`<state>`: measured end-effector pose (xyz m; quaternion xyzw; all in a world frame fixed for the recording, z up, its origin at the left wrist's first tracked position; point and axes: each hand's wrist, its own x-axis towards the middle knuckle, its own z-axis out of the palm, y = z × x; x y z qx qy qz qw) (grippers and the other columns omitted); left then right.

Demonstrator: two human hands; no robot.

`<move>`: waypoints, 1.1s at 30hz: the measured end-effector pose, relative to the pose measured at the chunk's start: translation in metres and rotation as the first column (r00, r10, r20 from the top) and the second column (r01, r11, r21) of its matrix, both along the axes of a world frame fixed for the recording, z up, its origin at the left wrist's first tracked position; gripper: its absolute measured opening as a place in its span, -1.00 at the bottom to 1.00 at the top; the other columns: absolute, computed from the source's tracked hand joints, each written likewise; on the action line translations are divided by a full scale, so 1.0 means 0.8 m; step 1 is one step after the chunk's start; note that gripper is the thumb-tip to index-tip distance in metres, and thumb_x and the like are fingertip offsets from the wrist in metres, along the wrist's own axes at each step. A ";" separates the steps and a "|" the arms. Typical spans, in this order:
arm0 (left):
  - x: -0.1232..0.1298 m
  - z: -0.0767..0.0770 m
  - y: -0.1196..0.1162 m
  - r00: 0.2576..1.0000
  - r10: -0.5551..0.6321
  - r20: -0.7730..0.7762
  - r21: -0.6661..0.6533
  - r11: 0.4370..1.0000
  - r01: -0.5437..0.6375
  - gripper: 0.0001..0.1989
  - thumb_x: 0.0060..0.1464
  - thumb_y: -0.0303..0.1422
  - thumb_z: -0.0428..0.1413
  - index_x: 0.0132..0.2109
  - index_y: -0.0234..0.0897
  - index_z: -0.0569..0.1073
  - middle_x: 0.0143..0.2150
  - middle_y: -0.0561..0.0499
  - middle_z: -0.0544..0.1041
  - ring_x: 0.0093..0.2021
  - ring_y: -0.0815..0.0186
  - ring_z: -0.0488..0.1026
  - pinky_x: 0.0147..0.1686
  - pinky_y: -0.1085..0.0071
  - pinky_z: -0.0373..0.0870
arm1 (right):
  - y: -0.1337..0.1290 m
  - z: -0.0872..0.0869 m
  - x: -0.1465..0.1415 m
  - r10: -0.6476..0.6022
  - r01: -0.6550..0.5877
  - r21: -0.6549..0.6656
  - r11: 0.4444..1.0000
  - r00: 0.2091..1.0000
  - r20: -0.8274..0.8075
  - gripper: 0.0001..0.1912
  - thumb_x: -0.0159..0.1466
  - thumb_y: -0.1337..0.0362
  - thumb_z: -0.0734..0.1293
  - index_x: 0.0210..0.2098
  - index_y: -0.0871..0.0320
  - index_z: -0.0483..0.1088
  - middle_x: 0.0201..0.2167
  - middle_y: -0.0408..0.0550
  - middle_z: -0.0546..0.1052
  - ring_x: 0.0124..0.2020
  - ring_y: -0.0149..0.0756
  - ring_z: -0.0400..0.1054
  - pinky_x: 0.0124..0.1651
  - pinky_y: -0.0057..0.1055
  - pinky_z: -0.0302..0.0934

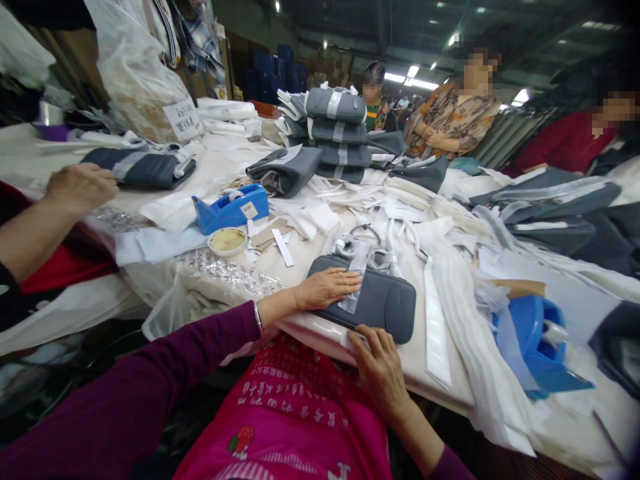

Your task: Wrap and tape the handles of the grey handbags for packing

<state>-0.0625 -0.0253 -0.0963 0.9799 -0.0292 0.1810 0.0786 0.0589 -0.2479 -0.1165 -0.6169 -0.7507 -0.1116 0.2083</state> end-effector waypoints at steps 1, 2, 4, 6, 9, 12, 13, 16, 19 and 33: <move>0.000 0.000 -0.001 1.000 0.003 0.003 0.006 1.000 -0.003 -0.56 0.28 -0.43 -0.10 0.27 -0.30 0.18 0.33 -0.09 0.19 0.36 0.30 0.03 0.31 0.25 -0.03 | 0.002 -0.001 -0.002 0.007 -0.007 0.007 1.000 1.000 -0.020 -0.72 0.30 0.48 0.19 -0.02 0.23 0.37 -0.08 0.13 0.42 -0.13 -0.11 0.22 -0.12 -0.13 0.21; -0.001 0.000 -0.002 1.000 0.006 0.003 0.012 1.000 -0.006 -0.56 0.28 -0.42 -0.10 0.27 -0.29 0.18 0.33 -0.09 0.19 0.36 0.30 0.03 0.31 0.25 -0.03 | 0.005 0.000 -0.004 0.015 -0.014 0.009 1.000 0.999 -0.043 -0.73 0.30 0.48 0.18 -0.04 0.23 0.37 -0.12 0.12 0.42 -0.16 -0.14 0.22 -0.13 -0.17 0.21; -0.001 0.000 -0.003 1.000 0.011 0.000 0.022 1.000 -0.011 -0.56 0.27 -0.40 -0.08 0.27 -0.28 0.19 0.33 -0.09 0.19 0.36 0.29 0.03 0.31 0.25 -0.04 | 0.011 0.003 -0.007 0.017 -0.016 0.013 1.000 0.997 -0.082 -0.75 0.31 0.48 0.18 -0.07 0.24 0.38 -0.18 0.09 0.42 -0.19 -0.19 0.21 -0.14 -0.23 0.20; -0.002 0.000 -0.004 1.000 0.013 -0.009 0.036 0.999 -0.013 -0.55 0.27 -0.39 -0.07 0.27 -0.28 0.19 0.34 -0.10 0.17 0.36 0.28 0.04 0.31 0.25 -0.05 | 0.016 0.006 -0.010 -0.008 0.010 0.016 1.000 0.996 -0.094 -0.79 0.32 0.49 0.18 -0.12 0.25 0.39 -0.24 0.07 0.42 -0.21 -0.21 0.21 -0.15 -0.26 0.19; -0.004 -0.001 -0.004 1.000 0.014 -0.006 0.051 0.999 -0.014 -0.54 0.26 -0.38 -0.06 0.28 -0.29 0.17 0.35 -0.10 0.15 0.36 0.28 0.03 0.31 0.25 -0.07 | 0.022 0.008 -0.015 -0.051 0.052 0.010 0.999 0.996 -0.068 -0.85 0.32 0.47 0.19 -0.25 0.24 0.40 -0.34 0.02 0.40 -0.26 -0.23 0.20 -0.19 -0.28 0.15; -0.004 -0.003 -0.005 1.000 0.015 0.016 0.051 0.999 -0.016 -0.54 0.26 -0.38 -0.07 0.28 -0.29 0.17 0.35 -0.10 0.15 0.35 0.29 0.05 0.31 0.25 -0.07 | 0.030 0.008 -0.022 -0.073 0.073 0.012 0.997 0.997 -0.030 -0.82 0.33 0.45 0.19 -0.35 0.20 0.39 -0.43 -0.04 0.37 -0.32 -0.24 0.18 -0.25 -0.29 0.10; -0.004 -0.004 -0.005 1.000 0.016 0.024 0.049 0.999 -0.017 -0.54 0.27 -0.38 -0.07 0.28 -0.30 0.18 0.35 -0.10 0.15 0.35 0.29 0.05 0.31 0.25 -0.08 | 0.033 0.009 -0.025 -0.076 0.077 0.013 0.997 0.997 -0.022 -0.80 0.33 0.44 0.19 -0.38 0.19 0.38 -0.45 -0.05 0.37 -0.33 -0.24 0.17 -0.26 -0.30 0.09; -0.004 -0.007 -0.004 0.999 0.019 0.050 0.042 0.999 -0.021 -0.55 0.26 -0.38 -0.07 0.27 -0.30 0.19 0.34 -0.09 0.17 0.35 0.28 0.06 0.31 0.26 -0.07 | 0.043 0.012 -0.038 -0.082 0.082 0.020 0.996 0.997 -0.003 -0.76 0.34 0.42 0.17 -0.42 0.16 0.37 -0.48 -0.06 0.35 -0.35 -0.25 0.17 -0.27 -0.30 0.07; -0.004 -0.008 -0.004 0.997 0.027 0.073 0.027 0.999 -0.029 -0.56 0.26 -0.37 -0.06 0.26 -0.28 0.21 0.33 -0.08 0.19 0.34 0.29 0.07 0.31 0.27 -0.07 | 0.050 0.015 -0.051 -0.096 0.096 0.022 0.995 0.995 0.003 -0.74 0.35 0.42 0.16 -0.44 0.15 0.36 -0.51 -0.07 0.34 -0.37 -0.26 0.17 -0.29 -0.30 0.06; -0.006 -0.010 -0.004 0.998 0.020 0.058 0.027 0.999 -0.021 -0.58 0.28 -0.35 -0.09 0.26 -0.28 0.20 0.35 -0.10 0.15 0.35 0.27 0.06 0.32 0.25 -0.10 | 0.025 -0.020 -0.051 -0.201 0.241 0.027 0.970 0.860 -0.468 -0.44 0.11 0.51 0.21 0.11 0.16 0.16 -0.08 0.10 0.29 -0.02 -0.10 0.19 0.06 -0.05 0.18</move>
